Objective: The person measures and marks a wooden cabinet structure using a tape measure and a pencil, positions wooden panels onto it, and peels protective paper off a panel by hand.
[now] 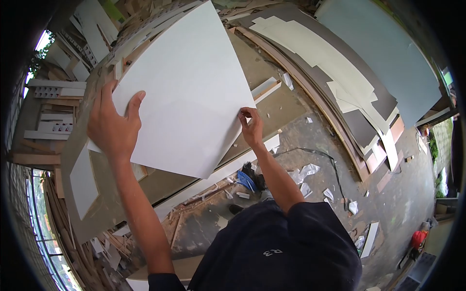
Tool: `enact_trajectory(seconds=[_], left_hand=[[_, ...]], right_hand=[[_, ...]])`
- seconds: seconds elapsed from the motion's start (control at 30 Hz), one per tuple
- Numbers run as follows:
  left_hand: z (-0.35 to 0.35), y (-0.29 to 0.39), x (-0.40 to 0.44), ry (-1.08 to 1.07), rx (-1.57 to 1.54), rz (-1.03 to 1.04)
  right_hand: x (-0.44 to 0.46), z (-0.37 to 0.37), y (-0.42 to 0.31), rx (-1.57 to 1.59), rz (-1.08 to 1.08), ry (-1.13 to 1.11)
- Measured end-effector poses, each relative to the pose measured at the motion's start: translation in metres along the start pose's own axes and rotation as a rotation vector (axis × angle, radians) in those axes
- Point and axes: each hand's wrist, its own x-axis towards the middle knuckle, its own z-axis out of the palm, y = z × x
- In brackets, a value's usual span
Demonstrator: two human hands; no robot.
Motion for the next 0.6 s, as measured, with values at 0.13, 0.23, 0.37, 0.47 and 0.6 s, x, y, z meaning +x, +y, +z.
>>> enact_trajectory(seconds=[0.13,0.23,0.37,0.47,0.6], left_hand=[[0.004,-0.005,0.0,0.008,-0.019,-0.006],[0.008,-0.009,0.001,0.008,-0.015,-0.002],[0.008,-0.011,0.002,-0.004,-0.04,-0.001],[0.008,-0.011,0.004,0.002,-0.036,0.022],[0.01,-0.011,0.004,0.004,-0.049,0.007]], right_hand=[[0.003,0.001,0.007,0.022,-0.007,-0.005],[0.004,0.0,0.006,0.008,-0.019,-0.005],[0.001,0.005,0.007,0.02,-0.002,0.031],[0.0,0.007,0.006,-0.033,-0.022,0.047],[-0.002,0.006,0.015,-0.037,-0.054,0.047]])
